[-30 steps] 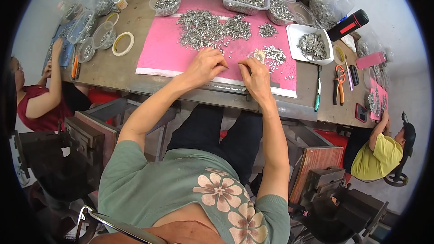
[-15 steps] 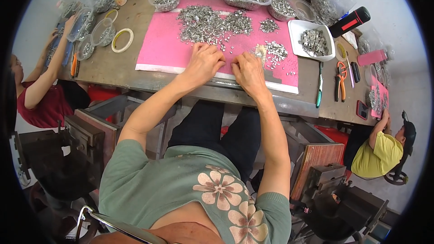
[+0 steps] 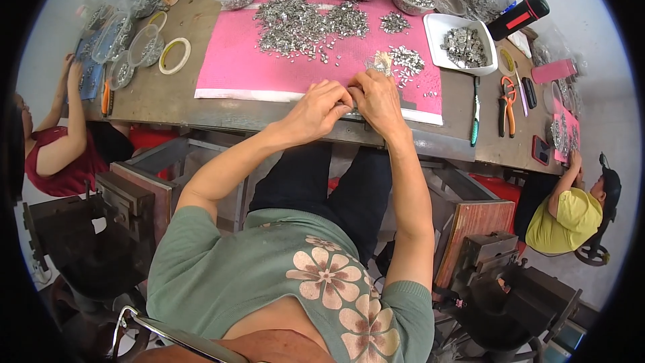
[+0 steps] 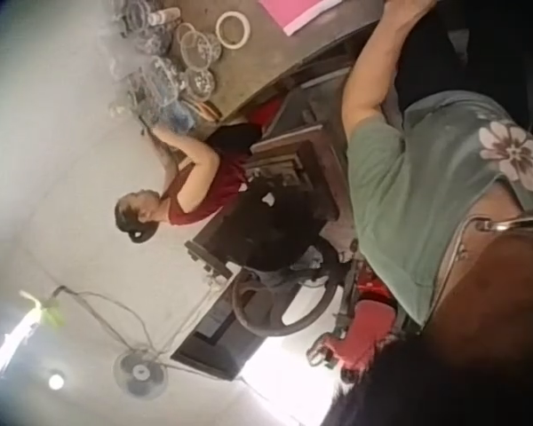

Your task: The person assembles small metal components by hand and with a manual press machine.

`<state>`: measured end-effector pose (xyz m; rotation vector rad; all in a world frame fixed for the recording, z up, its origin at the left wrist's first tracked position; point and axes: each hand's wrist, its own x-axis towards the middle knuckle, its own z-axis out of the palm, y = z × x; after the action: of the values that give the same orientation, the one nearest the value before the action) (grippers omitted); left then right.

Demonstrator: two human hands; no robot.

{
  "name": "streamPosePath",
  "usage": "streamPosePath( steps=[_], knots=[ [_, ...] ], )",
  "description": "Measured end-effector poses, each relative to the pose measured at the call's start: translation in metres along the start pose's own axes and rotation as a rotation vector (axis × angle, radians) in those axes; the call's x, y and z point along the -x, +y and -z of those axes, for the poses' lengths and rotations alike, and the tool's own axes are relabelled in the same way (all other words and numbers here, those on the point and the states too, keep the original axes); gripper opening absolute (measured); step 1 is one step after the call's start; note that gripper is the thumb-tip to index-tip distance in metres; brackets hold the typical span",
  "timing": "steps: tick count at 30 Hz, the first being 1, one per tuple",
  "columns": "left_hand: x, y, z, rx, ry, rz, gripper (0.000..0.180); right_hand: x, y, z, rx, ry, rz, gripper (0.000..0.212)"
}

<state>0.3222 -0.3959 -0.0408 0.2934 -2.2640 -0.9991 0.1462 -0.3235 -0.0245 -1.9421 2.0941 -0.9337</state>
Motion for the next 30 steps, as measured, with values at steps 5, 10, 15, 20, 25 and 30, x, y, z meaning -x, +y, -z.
streamPosePath(
  steps=[5, 10, 15, 20, 25, 30],
  knots=[
    [0.001, 0.001, -0.003, -0.061, -0.007, -0.025, 0.009, 0.0, 0.006, -0.002, -0.085, -0.013, -0.047, 0.01],
    [0.001, 0.002, -0.004, -0.098, 0.025, -0.064, 0.009, 0.0, 0.005, -0.003, -0.101, 0.013, -0.049, 0.01],
    [0.004, 0.005, -0.007, -0.176, 0.037, -0.128, 0.011, -0.002, 0.001, 0.0, -0.13, 0.0, -0.052, 0.011],
    [0.016, 0.003, -0.006, -0.327, 0.054, -0.224, 0.022, -0.004, 0.005, -0.002, -0.102, -0.002, -0.015, 0.01],
    [0.024, 0.018, 0.0, -0.319, 0.084, -0.111, 0.047, 0.003, 0.006, -0.002, -0.04, 0.038, 0.033, 0.009],
    [0.035, 0.018, 0.004, -0.313, 0.132, -0.057, 0.05, 0.03, -0.019, 0.012, -0.268, 0.03, -0.008, 0.008]
  ],
)
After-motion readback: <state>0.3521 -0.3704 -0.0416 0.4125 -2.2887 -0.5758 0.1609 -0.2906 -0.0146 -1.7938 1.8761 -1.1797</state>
